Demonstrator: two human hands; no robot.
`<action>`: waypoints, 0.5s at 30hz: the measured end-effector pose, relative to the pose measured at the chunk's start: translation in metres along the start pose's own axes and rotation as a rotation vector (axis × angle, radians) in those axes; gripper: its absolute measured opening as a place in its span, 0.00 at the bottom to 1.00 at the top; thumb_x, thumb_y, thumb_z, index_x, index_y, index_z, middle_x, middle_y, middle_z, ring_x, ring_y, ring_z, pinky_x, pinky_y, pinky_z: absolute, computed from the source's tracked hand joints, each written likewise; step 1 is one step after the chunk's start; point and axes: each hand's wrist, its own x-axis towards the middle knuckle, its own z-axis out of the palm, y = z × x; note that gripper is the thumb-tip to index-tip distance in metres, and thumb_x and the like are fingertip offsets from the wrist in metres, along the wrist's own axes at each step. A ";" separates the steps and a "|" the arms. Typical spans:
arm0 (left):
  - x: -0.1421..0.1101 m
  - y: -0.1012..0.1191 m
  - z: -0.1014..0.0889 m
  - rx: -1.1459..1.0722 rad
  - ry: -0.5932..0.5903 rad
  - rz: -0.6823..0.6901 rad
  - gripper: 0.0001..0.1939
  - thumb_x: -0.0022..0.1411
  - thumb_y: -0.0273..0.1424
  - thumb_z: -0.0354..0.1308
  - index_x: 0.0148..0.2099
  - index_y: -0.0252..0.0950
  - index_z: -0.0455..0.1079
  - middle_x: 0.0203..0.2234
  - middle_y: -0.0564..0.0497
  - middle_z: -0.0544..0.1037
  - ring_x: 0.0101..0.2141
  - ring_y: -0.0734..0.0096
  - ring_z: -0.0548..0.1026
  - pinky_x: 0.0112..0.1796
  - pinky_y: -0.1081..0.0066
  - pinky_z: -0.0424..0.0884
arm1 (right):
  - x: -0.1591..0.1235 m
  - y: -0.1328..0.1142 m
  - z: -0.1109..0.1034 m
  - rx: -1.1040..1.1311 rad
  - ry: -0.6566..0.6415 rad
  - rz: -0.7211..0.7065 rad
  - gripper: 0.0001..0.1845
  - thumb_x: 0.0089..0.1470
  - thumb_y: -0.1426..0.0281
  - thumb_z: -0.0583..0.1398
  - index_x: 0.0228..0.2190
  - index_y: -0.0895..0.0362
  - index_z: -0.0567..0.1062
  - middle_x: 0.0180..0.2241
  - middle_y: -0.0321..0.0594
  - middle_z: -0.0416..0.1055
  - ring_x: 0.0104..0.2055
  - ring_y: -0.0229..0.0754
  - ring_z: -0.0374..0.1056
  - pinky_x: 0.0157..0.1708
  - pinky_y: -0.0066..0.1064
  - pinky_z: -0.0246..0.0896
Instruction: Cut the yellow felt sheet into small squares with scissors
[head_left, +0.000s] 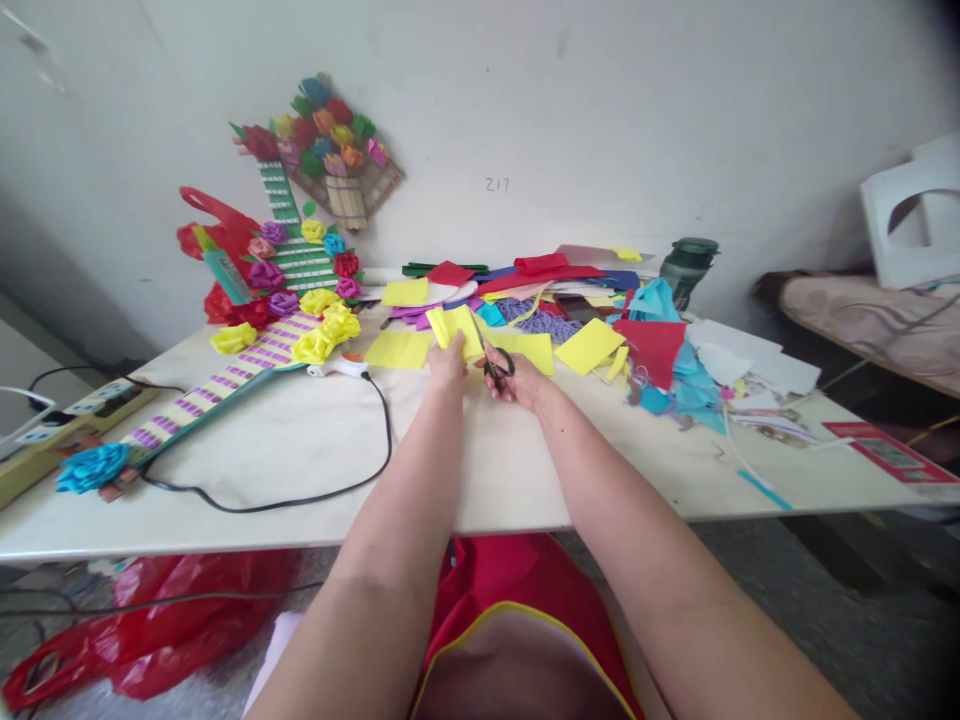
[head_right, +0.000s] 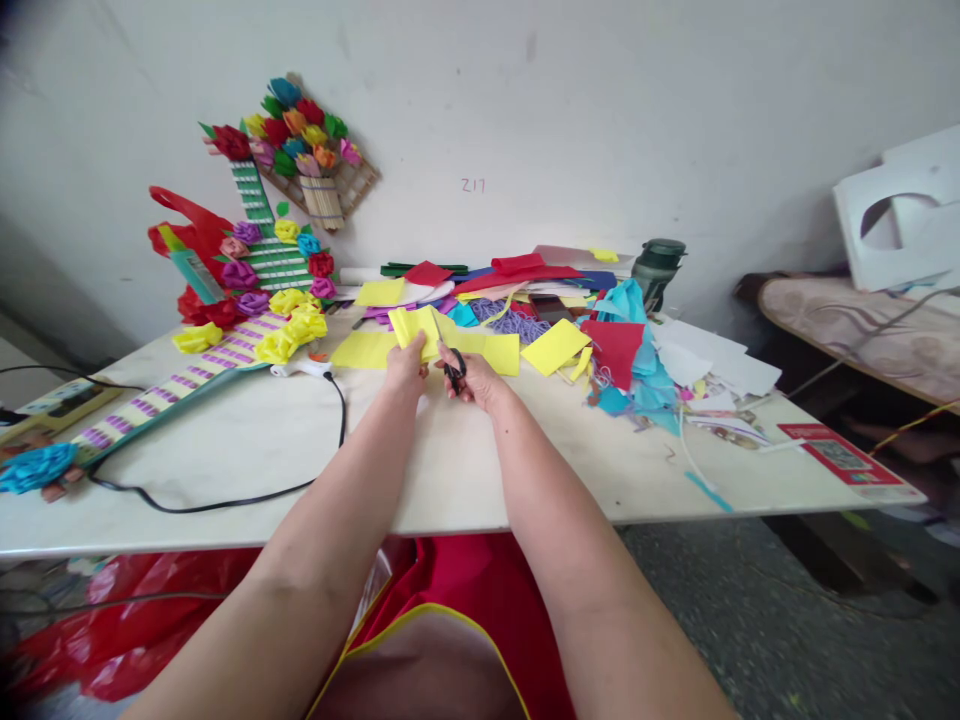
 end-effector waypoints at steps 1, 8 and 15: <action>0.000 0.000 0.000 0.002 0.000 0.001 0.10 0.51 0.33 0.57 0.34 0.32 0.65 0.16 0.58 0.61 0.13 0.83 0.55 0.15 0.76 0.49 | -0.001 -0.001 0.000 -0.005 0.005 -0.001 0.26 0.49 0.50 0.56 0.31 0.62 0.70 0.14 0.33 0.65 0.12 0.30 0.60 0.07 0.20 0.41; 0.007 -0.001 -0.004 0.006 0.027 0.009 0.11 0.50 0.35 0.58 0.32 0.32 0.65 0.16 0.58 0.61 0.13 0.83 0.56 0.15 0.78 0.49 | -0.007 -0.007 0.000 -0.031 -0.013 0.037 0.23 0.52 0.53 0.55 0.31 0.63 0.70 0.15 0.36 0.68 0.12 0.31 0.61 0.07 0.20 0.42; 0.012 -0.001 -0.010 -0.048 0.025 0.019 0.11 0.50 0.34 0.59 0.33 0.33 0.65 0.17 0.57 0.63 0.13 0.83 0.58 0.14 0.78 0.49 | -0.010 -0.011 -0.009 -0.027 -0.104 0.065 0.24 0.52 0.52 0.53 0.30 0.62 0.71 0.16 0.39 0.70 0.12 0.32 0.62 0.09 0.20 0.48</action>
